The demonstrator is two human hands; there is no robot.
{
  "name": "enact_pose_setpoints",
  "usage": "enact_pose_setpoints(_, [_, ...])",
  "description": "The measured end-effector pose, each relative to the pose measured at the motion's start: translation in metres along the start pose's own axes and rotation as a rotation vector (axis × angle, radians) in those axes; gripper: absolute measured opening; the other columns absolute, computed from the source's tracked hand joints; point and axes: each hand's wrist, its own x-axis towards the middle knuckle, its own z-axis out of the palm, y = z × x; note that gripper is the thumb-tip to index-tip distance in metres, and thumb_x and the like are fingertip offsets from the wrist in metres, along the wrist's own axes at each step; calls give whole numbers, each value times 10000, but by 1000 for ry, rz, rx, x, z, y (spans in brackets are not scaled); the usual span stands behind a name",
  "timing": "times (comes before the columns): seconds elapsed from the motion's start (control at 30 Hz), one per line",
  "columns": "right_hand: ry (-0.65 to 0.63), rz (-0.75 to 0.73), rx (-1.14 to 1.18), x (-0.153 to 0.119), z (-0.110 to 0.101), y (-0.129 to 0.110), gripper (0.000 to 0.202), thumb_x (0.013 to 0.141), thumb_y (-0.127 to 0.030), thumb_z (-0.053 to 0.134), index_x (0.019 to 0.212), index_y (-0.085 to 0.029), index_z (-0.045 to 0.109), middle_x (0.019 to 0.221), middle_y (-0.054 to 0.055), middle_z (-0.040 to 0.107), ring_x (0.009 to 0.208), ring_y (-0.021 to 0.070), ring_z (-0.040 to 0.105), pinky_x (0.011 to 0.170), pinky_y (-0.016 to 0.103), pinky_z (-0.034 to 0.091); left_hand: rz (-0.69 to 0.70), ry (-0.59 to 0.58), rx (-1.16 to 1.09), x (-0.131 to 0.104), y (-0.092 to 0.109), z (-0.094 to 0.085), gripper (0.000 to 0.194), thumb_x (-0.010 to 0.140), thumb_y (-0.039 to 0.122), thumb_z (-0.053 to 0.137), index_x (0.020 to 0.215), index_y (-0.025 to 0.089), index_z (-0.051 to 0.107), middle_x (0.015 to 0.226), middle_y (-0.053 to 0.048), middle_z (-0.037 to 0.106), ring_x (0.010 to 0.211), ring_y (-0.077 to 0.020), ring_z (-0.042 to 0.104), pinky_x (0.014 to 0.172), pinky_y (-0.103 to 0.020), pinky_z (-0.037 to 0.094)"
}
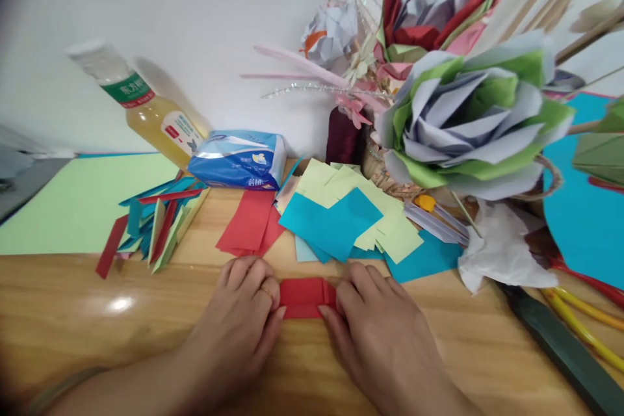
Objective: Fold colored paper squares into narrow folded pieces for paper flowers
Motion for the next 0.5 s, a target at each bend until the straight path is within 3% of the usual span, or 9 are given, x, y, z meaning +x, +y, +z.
enact_pose_setpoints(0.13, [-23, 23, 37, -2, 1, 2, 207, 878, -262, 434, 677, -212, 445, 728, 52, 502, 655, 198, 487, 541, 310, 392, 7, 70, -22, -1, 1, 2, 160, 809, 112, 449, 808, 159, 602, 859, -85, 501, 805, -241, 430, 726, -420, 411])
enact_pose_setpoints(0.33, [-58, 52, 110, -2, 1, 3, 177, 879, -270, 477, 717, -209, 438, 745, 36, 502, 697, 198, 477, 575, 308, 378, 184, 280, 59, -6, -3, 10, 232, 859, 208, 569, 986, 392, 633, 824, -6, 516, 850, -221, 432, 770, -352, 323])
enact_pose_setpoints(0.43, [-75, 55, 129, -2, -2, 2, 181, 888, -261, 475, 720, -210, 434, 752, 36, 504, 705, 195, 472, 584, 308, 377, 248, 369, 152, -15, -4, 12, 200, 884, 199, 540, 1009, 315, 645, 839, -4, 573, 928, -212, 444, 855, -358, 292])
enact_pose_setpoints(0.5, [-78, 56, 132, -2, -3, 1, 175, 893, -256, 475, 729, -210, 434, 763, 37, 508, 715, 196, 472, 592, 311, 379, 289, 353, 211, -22, -4, 11, 192, 886, 187, 519, 1017, 230, 653, 881, -20, 607, 964, -208, 452, 880, -352, 290])
